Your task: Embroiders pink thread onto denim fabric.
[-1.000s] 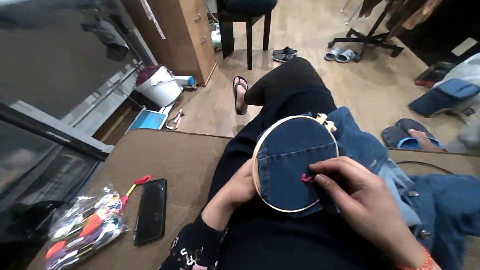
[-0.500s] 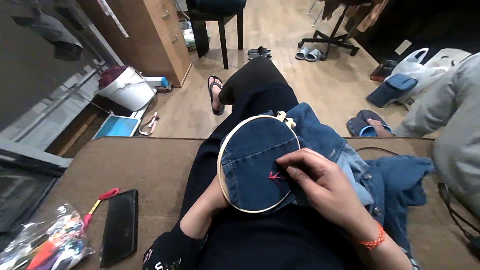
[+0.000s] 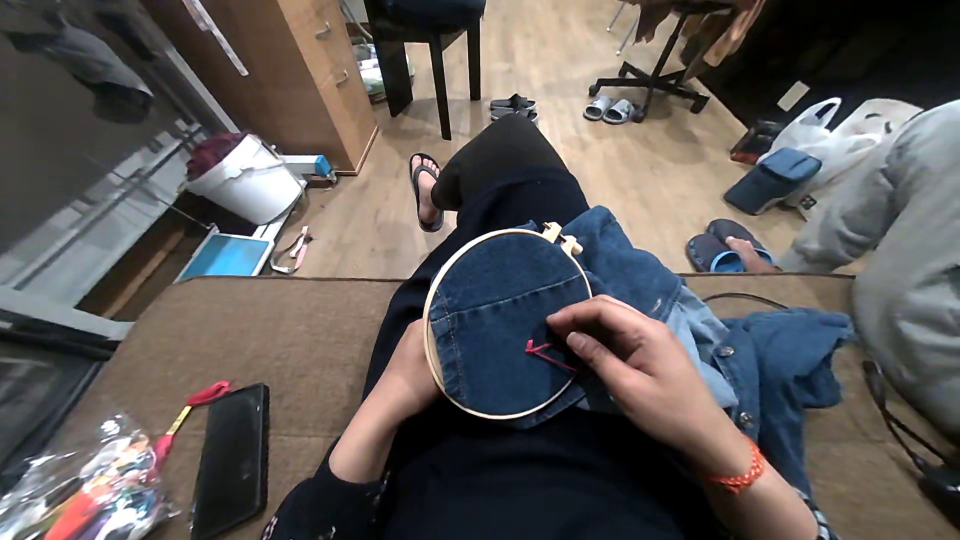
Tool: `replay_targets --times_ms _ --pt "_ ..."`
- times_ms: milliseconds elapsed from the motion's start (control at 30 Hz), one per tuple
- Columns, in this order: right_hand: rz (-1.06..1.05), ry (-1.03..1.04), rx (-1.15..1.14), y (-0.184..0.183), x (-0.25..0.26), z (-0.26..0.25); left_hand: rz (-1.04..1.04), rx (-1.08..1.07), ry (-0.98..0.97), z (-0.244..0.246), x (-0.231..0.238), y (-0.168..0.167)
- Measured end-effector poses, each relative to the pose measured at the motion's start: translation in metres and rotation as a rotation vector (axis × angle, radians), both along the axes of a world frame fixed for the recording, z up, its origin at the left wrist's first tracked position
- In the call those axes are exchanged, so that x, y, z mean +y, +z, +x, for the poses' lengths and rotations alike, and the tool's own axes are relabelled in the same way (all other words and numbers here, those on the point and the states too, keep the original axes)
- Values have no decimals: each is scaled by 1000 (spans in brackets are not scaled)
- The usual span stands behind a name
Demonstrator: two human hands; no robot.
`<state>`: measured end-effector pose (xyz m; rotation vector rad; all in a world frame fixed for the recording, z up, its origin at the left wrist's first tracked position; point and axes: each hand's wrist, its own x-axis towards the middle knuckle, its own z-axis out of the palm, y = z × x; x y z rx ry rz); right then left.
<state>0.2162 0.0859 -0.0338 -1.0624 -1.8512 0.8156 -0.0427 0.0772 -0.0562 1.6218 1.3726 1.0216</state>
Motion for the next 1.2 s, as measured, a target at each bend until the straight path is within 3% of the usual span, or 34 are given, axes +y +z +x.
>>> replay_targets --times_ms 100,367,633,967,1200 --pt "1 3 0 0 0 0 170 28 -12 -14 7 -9" --pt "-2 5 1 0 0 0 204 120 65 -73 12 -24" --pt "-7 16 15 0 0 0 165 369 324 -142 -9 -39" --pt "-4 21 14 0 1 0 189 526 582 -235 -24 -49" --pt "-1 17 -6 2 1 0 81 583 717 -259 -33 -42"
